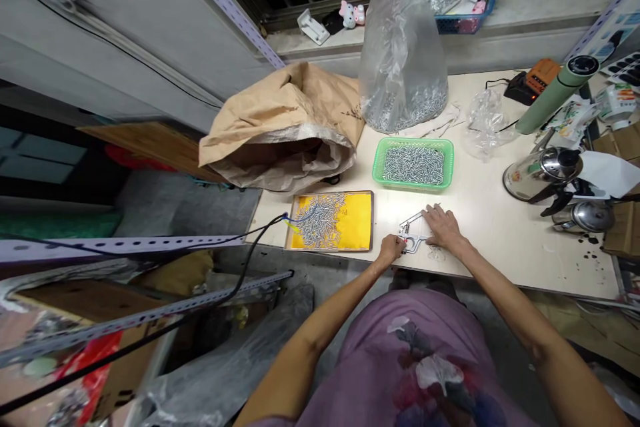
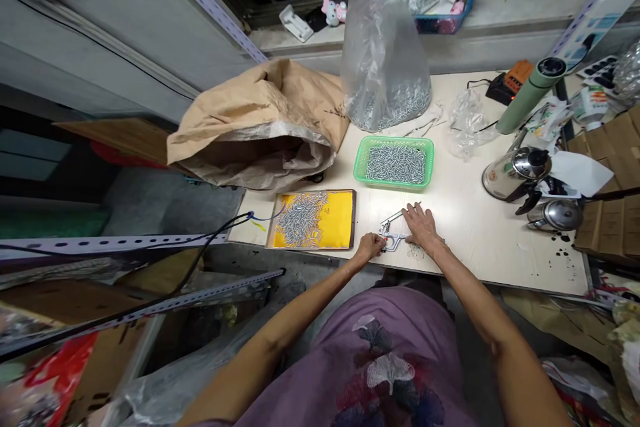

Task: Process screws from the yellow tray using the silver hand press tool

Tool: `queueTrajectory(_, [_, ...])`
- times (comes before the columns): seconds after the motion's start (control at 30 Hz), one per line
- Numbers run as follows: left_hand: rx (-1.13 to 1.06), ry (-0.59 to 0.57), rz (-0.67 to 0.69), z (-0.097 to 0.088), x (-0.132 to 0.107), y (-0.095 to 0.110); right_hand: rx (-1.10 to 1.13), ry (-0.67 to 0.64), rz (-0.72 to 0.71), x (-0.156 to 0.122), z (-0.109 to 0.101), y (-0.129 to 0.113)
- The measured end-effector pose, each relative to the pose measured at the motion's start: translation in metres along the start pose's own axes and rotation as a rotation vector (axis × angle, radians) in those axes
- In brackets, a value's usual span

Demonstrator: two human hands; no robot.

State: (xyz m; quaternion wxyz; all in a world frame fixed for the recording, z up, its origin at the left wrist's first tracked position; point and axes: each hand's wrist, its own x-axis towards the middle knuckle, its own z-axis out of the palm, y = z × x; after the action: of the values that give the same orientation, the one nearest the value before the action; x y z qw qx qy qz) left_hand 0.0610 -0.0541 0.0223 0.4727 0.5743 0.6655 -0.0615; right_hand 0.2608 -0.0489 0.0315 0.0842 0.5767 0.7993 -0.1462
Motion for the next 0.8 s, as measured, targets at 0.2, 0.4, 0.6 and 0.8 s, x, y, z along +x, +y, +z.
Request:
queueTrajectory(0.2, [-0.025,0.021,-0.022,0.001,-0.001,0.001,-0.039,0.03,0.01,0.0,0.001,-0.005])
queueTrajectory(0.4, [0.017,0.13,0.012,0.003,-0.011,-0.003,-0.002,0.044,-0.01,0.002,-0.012,-0.008])
queueTrajectory(0.6, [0.389,0.298,0.56,0.008,-0.008,0.016,0.012,0.079,0.004,0.0,-0.008,-0.012])
queueTrajectory(0.8, [0.657,0.154,0.679,0.007,0.015,0.051,-0.022,0.046,0.066,-0.007,-0.009,-0.013])
